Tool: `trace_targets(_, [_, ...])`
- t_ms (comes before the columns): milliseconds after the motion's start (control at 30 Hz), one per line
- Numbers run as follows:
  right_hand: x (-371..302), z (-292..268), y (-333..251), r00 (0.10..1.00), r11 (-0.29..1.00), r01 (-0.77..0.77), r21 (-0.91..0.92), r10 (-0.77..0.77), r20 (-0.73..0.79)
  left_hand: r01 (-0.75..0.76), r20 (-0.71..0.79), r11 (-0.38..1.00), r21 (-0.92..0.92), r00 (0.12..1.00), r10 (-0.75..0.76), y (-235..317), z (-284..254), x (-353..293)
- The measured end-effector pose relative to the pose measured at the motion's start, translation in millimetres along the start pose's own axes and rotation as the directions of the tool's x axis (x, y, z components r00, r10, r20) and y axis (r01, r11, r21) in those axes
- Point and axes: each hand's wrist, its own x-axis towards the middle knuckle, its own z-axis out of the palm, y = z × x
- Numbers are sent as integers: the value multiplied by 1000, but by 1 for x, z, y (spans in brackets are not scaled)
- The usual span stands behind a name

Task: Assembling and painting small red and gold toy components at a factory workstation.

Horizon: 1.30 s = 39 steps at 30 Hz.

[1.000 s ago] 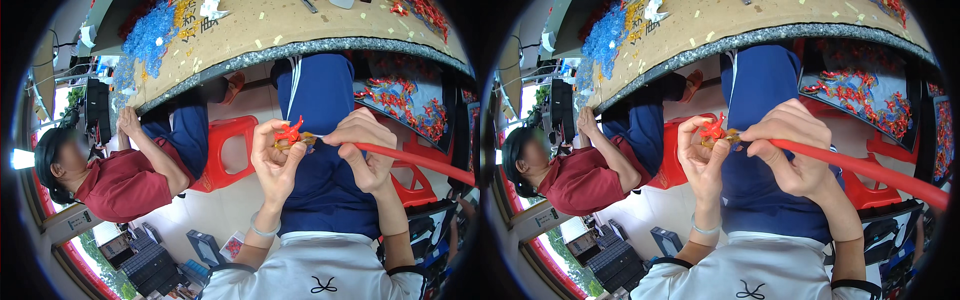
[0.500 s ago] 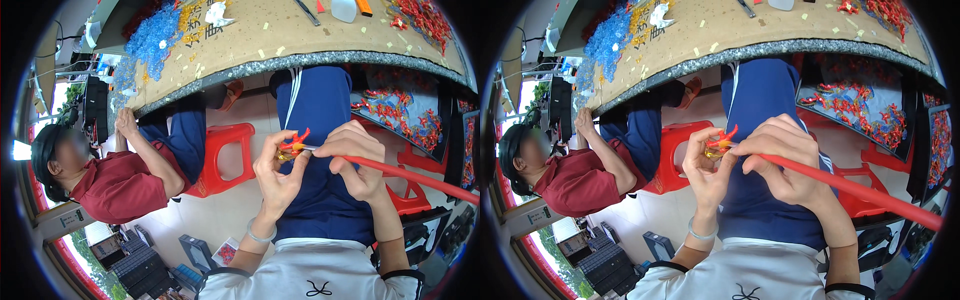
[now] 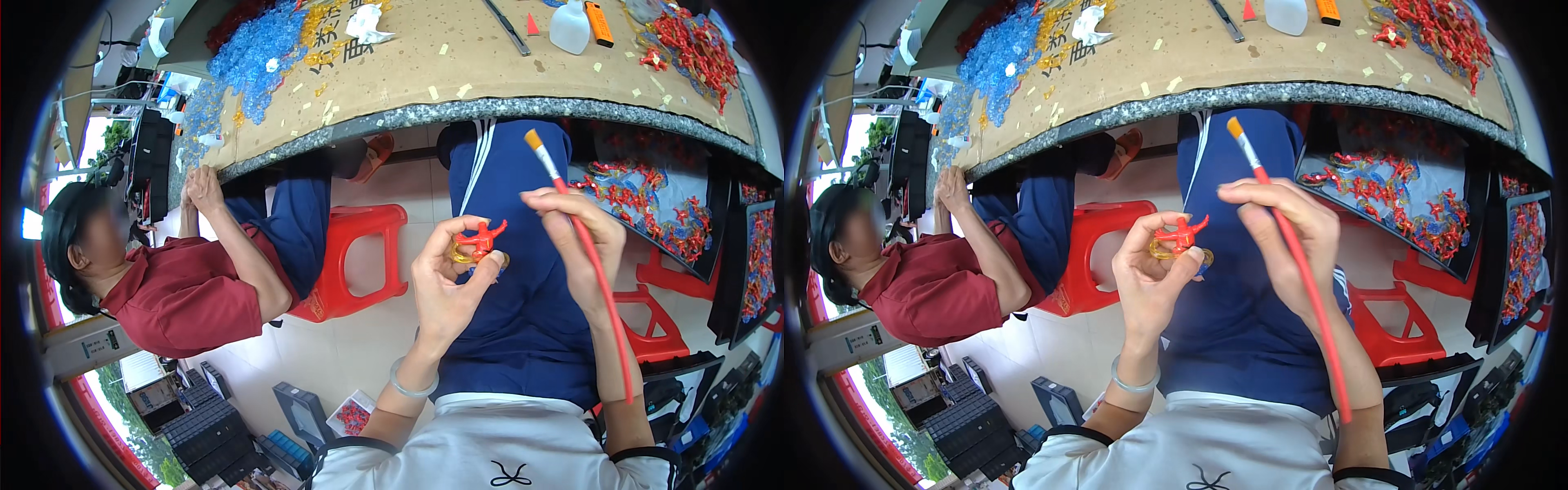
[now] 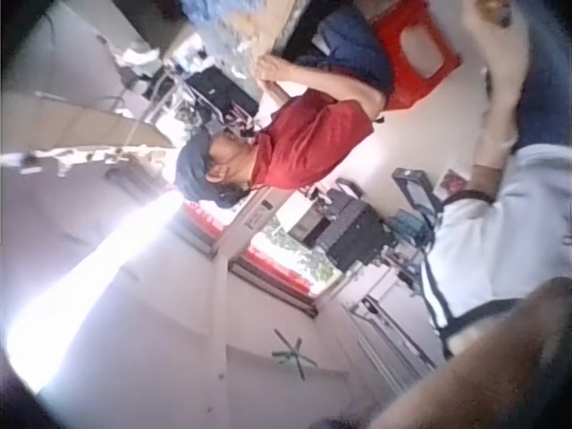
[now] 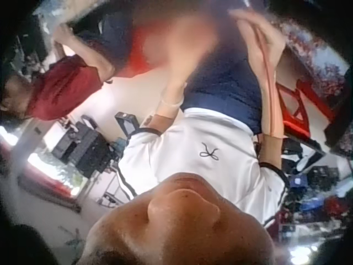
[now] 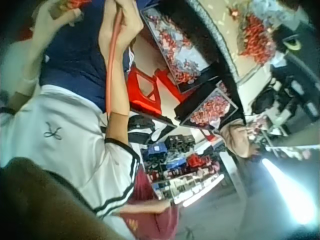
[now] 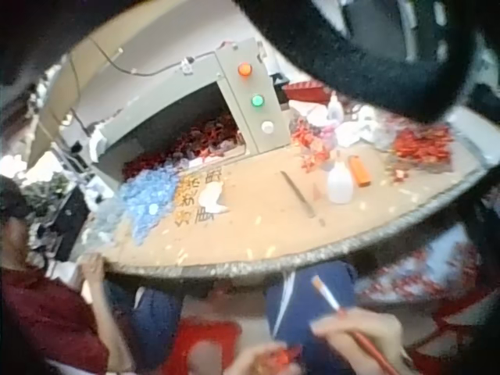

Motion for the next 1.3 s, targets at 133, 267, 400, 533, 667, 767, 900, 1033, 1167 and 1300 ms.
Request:
trace_targets(133, [-5, 12, 11, 975, 933, -215, 289, 189, 117, -7, 31, 996, -84, 999, 10, 1, 5, 1])
trace_targets(267, [-3, 15, 16, 959, 857, -282, 431, 257, 117, -25, 62, 990, -137, 997, 33, -7, 6, 3])
trace_targets(400, [5, 9, 18, 954, 855, -287, 432, 216, 208, 365, 353, 766, -529, 916, -192, -8, -11, 10])
trace_targets(533, [12, 5, 14, 935, 895, -265, 359, 147, 323, 440, 460, 669, -599, 873, -162, -24, -15, 13])
trace_targets(667, [17, 3, 14, 926, 893, -254, 371, 113, 361, 497, 498, 604, -624, 848, -183, -25, -19, 18])
trace_targets(767, [17, 3, 14, 919, 892, -264, 366, 119, 375, 501, 512, 596, -627, 842, -170, -26, -20, 18])
trace_targets(900, [17, 3, 17, 914, 887, -271, 373, 117, 388, 482, 469, 621, -619, 860, -200, -28, -20, 17])
trace_targets(1033, [15, 3, 11, 912, 879, -306, 365, 160, 378, 477, 451, 628, -615, 866, -215, -31, -23, 12])
trace_targets(1167, [17, 2, 4, 899, 856, -340, 390, 173, 403, 422, 389, 663, -618, 897, -208, -26, -19, 9])
trace_targets(1300, [33, 5, -1, 915, 922, -265, 283, 148, 375, 367, 372, 665, -650, 917, -142, -24, -25, 13])
